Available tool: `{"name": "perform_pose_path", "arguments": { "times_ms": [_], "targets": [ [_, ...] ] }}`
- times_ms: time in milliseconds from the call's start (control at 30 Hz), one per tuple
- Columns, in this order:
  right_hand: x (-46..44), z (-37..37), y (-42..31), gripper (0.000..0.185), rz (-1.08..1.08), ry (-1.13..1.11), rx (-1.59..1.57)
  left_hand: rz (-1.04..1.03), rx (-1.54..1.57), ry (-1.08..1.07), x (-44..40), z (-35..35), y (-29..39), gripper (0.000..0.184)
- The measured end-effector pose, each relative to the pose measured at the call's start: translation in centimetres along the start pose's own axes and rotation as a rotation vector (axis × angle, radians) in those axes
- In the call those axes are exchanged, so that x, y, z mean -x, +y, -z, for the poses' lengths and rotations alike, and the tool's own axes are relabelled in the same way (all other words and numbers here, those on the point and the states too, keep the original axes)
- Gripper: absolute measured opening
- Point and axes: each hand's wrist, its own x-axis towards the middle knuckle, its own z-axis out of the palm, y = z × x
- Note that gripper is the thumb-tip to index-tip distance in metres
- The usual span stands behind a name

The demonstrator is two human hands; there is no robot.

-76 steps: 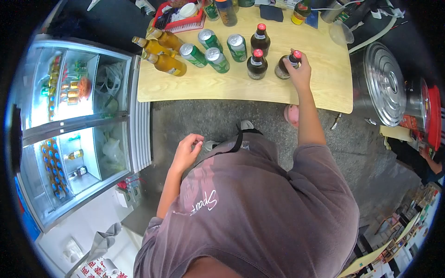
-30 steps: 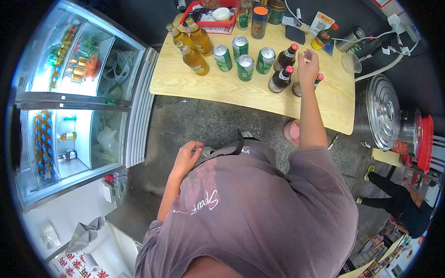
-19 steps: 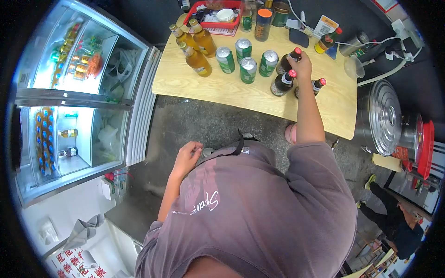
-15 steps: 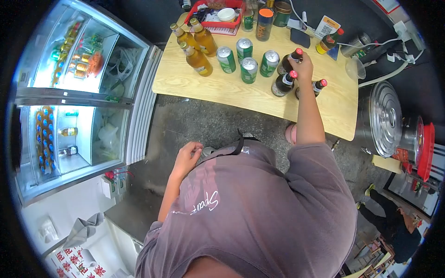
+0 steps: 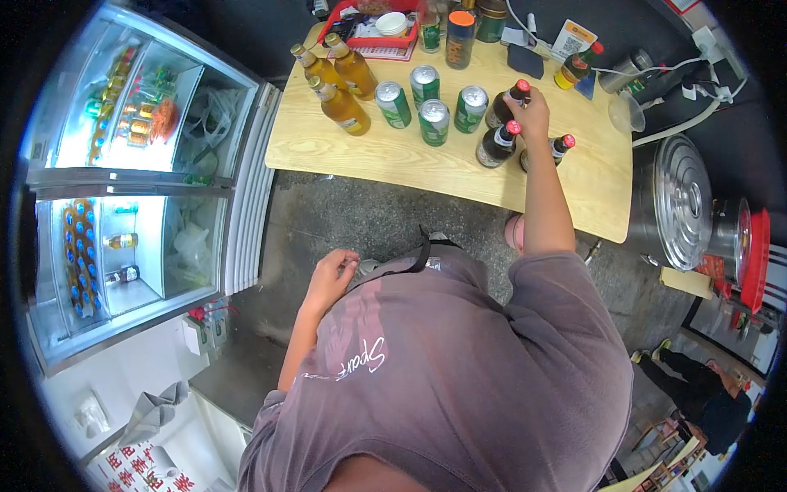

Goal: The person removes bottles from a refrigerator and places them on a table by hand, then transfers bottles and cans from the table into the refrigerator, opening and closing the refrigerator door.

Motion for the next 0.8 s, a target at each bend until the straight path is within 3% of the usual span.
{"name": "perform_pose_path", "arguments": {
  "times_ms": [300,400,500,600,800],
  "targets": [
    [-0.6,1.0,-1.3,0.057,-0.032,-0.028,-0.062,0.004,0.002,0.011,-0.1,0.3,0.3,0.018],
    [-1.2,0.5,-1.4,0.051,-0.069,-0.092,-0.117,0.007,0.001,0.010,-0.2,0.1,0.2,0.018],
    [-1.5,-0.1,-1.9,0.037,-0.195,-0.096,-0.390,0.006,0.007,0.014,-0.1,0.1,0.1,0.018],
    [-1.8,-1.0,-2.1,0.025,-0.157,-0.025,-0.429,0.019,0.004,0.014,-0.1,0.0,0.2,0.018],
    [-2.6,-1.6,-1.7,0.021,-0.110,-0.063,-0.445,0.052,0.006,0.011,0.5,0.0,0.3,0.018]
  ]
}}
